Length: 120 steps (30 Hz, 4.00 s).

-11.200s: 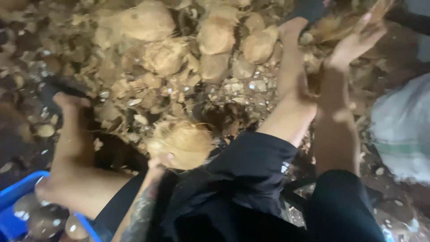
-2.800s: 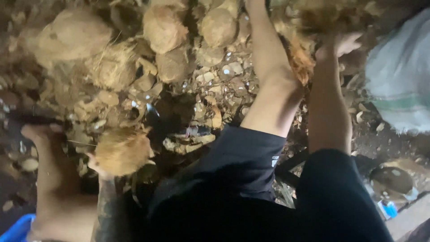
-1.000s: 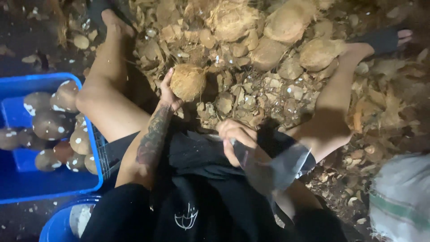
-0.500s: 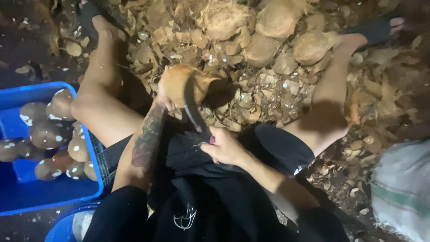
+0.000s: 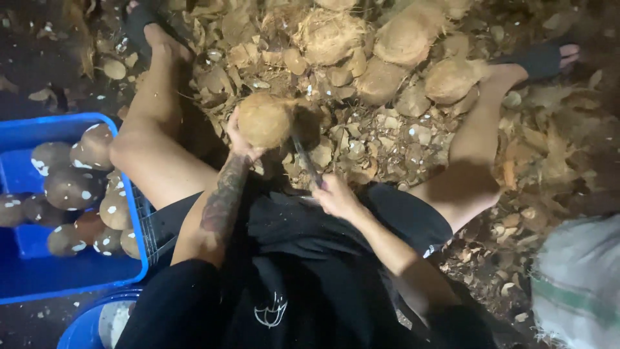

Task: The person sits on the ground and uses a knife to peel the husk off coconuts one by one. After peeling, the coconut is placed into a blue crate next to them.

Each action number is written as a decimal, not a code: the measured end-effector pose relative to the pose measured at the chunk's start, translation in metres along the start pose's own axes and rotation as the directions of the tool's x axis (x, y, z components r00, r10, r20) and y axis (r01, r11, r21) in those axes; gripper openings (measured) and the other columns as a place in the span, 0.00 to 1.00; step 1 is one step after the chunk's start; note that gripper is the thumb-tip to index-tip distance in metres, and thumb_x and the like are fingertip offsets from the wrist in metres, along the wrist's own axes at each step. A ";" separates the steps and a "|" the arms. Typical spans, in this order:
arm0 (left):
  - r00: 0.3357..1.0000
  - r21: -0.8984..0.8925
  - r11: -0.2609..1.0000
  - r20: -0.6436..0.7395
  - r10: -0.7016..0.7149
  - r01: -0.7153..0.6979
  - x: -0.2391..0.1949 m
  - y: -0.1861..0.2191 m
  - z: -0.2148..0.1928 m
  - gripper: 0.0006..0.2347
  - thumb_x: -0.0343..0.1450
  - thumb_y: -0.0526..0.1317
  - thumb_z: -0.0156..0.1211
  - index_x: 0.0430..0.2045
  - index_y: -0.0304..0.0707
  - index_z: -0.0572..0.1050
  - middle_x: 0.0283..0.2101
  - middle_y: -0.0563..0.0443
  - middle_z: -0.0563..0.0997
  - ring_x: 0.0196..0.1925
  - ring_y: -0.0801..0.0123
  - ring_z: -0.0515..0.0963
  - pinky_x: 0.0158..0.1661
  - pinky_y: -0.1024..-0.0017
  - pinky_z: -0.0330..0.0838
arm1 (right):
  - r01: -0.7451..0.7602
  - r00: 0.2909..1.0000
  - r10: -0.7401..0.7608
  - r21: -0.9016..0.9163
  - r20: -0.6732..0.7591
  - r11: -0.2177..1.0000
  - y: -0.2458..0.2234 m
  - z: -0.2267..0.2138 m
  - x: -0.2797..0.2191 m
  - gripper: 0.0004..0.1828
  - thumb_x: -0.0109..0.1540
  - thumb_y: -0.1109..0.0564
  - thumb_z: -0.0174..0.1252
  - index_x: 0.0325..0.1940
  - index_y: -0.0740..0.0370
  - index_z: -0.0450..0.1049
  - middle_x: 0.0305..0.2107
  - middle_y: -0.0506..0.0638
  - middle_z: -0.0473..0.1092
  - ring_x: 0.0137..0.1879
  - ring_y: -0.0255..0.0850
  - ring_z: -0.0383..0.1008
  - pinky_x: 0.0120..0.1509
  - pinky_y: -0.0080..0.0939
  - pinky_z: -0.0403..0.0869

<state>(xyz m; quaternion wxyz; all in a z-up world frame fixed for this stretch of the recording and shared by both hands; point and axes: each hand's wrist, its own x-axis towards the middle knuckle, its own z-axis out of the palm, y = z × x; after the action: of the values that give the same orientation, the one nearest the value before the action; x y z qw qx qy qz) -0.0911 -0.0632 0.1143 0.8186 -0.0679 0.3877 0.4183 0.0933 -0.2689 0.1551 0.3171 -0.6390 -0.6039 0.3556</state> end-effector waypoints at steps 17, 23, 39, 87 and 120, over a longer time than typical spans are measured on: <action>0.996 0.186 0.982 0.066 -0.052 0.039 0.003 0.004 -0.008 0.30 0.57 0.50 0.73 0.54 0.39 0.80 0.54 0.38 0.85 0.51 0.44 0.85 0.55 0.43 0.79 | -0.508 0.811 0.535 -0.170 0.235 0.845 -0.024 -0.001 0.009 0.20 0.57 0.50 0.62 0.40 0.73 0.79 0.40 0.69 0.77 0.57 0.66 0.76 0.58 0.67 0.75; 0.997 0.227 0.973 0.050 -0.055 0.043 0.011 0.001 -0.017 0.29 0.57 0.52 0.71 0.52 0.39 0.79 0.51 0.38 0.85 0.50 0.44 0.84 0.54 0.45 0.77 | 0.018 0.999 -0.004 0.414 -0.035 0.910 -0.096 -0.040 -0.003 0.07 0.51 0.59 0.60 0.19 0.62 0.73 0.12 0.58 0.66 0.22 0.45 0.67 0.27 0.43 0.64; 0.924 0.167 0.986 0.377 -0.063 -0.001 -0.004 0.015 0.004 0.45 0.64 0.70 0.59 0.73 0.42 0.64 0.67 0.34 0.75 0.68 0.39 0.76 0.67 0.37 0.69 | -0.346 0.938 0.326 0.222 0.122 0.912 -0.069 -0.055 0.016 0.09 0.57 0.61 0.64 0.40 0.67 0.75 0.21 0.63 0.72 0.30 0.48 0.75 0.36 0.46 0.72; 0.980 -0.062 0.991 0.149 0.129 -0.121 -0.002 0.000 -0.006 0.26 0.67 0.55 0.67 0.52 0.34 0.79 0.52 0.35 0.84 0.53 0.45 0.84 0.57 0.47 0.80 | -0.387 0.921 -0.059 0.881 0.386 -0.272 -0.081 0.001 0.035 0.06 0.50 0.60 0.48 0.29 0.54 0.60 0.11 0.55 0.60 0.14 0.48 0.64 0.24 0.49 0.73; 0.989 -0.014 0.999 0.142 0.047 -0.046 0.005 0.021 -0.025 0.27 0.68 0.53 0.66 0.58 0.35 0.76 0.56 0.36 0.81 0.56 0.46 0.83 0.60 0.42 0.77 | -0.506 0.833 0.425 0.179 0.353 0.844 -0.024 -0.003 0.030 0.12 0.53 0.53 0.57 0.15 0.55 0.68 0.03 0.44 0.65 0.14 0.41 0.72 0.29 0.38 0.70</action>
<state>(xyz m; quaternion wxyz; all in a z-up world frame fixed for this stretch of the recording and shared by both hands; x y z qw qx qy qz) -0.1192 -0.0579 0.0984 0.8339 -0.0331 0.3273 0.4432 0.0831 -0.2370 0.1746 0.2070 -0.6578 -0.4162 0.5927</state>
